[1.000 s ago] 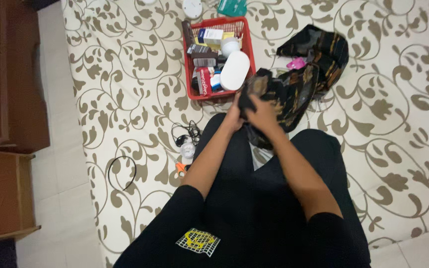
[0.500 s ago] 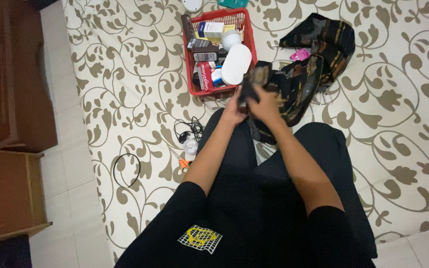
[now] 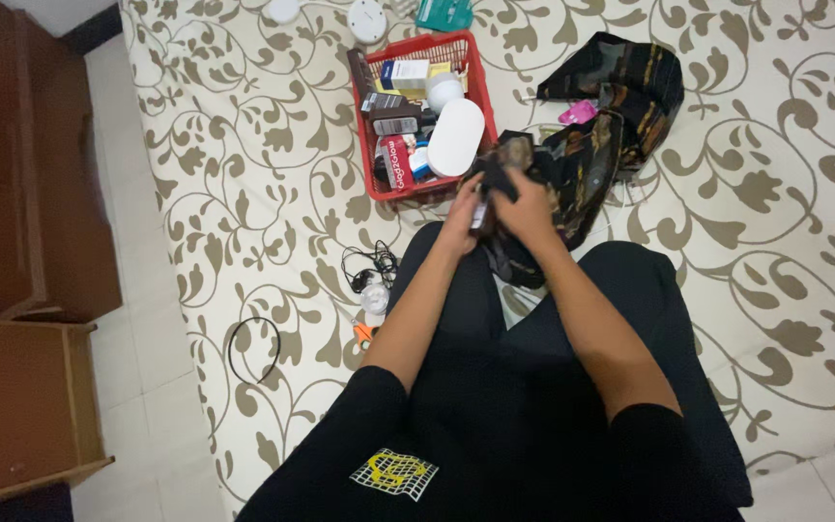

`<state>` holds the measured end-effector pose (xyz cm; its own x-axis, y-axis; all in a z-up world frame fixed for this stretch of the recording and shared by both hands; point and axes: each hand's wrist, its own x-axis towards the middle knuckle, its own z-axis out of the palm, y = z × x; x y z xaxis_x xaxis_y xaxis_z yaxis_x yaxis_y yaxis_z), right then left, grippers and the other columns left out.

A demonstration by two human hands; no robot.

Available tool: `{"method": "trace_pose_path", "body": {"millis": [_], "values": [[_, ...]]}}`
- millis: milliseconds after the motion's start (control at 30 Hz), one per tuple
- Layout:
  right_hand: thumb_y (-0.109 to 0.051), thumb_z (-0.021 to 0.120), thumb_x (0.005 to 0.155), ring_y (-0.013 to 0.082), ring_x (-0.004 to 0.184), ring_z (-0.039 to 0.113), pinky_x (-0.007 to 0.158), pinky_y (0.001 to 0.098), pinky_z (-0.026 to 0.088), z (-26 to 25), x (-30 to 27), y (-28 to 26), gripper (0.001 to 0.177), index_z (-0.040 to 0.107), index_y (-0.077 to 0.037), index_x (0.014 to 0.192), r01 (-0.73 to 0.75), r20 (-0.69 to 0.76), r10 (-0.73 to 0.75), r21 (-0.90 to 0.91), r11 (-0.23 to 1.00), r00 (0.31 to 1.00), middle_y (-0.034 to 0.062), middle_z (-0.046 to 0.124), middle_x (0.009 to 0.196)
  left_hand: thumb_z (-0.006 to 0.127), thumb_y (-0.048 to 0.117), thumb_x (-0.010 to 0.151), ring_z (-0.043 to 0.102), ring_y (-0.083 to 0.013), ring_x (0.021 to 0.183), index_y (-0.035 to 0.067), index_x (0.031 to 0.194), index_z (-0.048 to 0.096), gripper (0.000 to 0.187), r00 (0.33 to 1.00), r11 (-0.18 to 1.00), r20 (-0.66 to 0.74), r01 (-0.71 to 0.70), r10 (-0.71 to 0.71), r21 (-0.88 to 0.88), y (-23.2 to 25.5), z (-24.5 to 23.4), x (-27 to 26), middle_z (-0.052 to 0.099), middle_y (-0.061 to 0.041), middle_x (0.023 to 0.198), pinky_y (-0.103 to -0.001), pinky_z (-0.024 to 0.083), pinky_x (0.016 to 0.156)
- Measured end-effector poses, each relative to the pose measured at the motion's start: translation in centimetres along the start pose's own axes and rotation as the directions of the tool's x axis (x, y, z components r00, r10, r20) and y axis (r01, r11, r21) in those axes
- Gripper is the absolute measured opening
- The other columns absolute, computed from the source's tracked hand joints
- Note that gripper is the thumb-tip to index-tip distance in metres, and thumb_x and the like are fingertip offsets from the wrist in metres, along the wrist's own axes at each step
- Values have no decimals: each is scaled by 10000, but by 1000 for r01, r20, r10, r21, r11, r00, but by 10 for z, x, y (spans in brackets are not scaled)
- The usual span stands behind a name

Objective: The person organizes various items including skincare products, a small bag, and electronic accessories, placing them into a red plastic basket and onto the bed by hand.

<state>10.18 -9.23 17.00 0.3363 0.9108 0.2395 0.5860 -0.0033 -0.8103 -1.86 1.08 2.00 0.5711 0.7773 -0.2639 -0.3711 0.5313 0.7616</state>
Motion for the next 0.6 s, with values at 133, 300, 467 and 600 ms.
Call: {"method": "trace_pose_path", "body": {"millis": [133, 300, 467, 600], "values": [[-295, 764, 889, 410, 1030, 710, 915, 458, 555, -7, -7, 10, 478, 681, -73, 1304, 11, -143, -28, -116, 993, 989, 248, 719, 1120, 560, 115, 1070, 634, -228, 1006, 75, 1513, 551, 445, 995, 994, 85, -66, 58, 90, -12, 2, 5, 678, -88, 1160, -391, 521, 864], [-268, 793, 752, 417, 993, 707, 861, 466, 551, 21, -17, 3, 535, 702, -74, 1242, 207, 63, -201, -124, 970, 978, 236, 733, 1100, 575, 252, 1075, 661, -296, 1131, 33, 1383, 529, 381, 980, 860, 187, 37, 68, -509, 3, -9, -1, 659, -158, 1226, -441, 591, 983], [-234, 767, 835, 369, 1028, 734, 893, 436, 568, 7, -2, 11, 511, 665, -49, 1300, 84, -53, -83, 10, 996, 995, 209, 725, 1140, 571, 190, 961, 638, -241, 1119, 270, 1430, 472, 486, 954, 942, 293, 38, 64, -332, 30, 15, -28, 581, -33, 1329, -510, 551, 881], [-164, 768, 702, 387, 1016, 726, 900, 451, 566, 13, -27, -9, 529, 712, -67, 1219, 351, 24, -352, -151, 924, 936, 185, 744, 1118, 549, 310, 1080, 625, -179, 1345, 98, 1569, 486, 537, 979, 964, 164, -76, 121, -255, 22, 2, -17, 589, -43, 1532, -433, 493, 1127]]}}
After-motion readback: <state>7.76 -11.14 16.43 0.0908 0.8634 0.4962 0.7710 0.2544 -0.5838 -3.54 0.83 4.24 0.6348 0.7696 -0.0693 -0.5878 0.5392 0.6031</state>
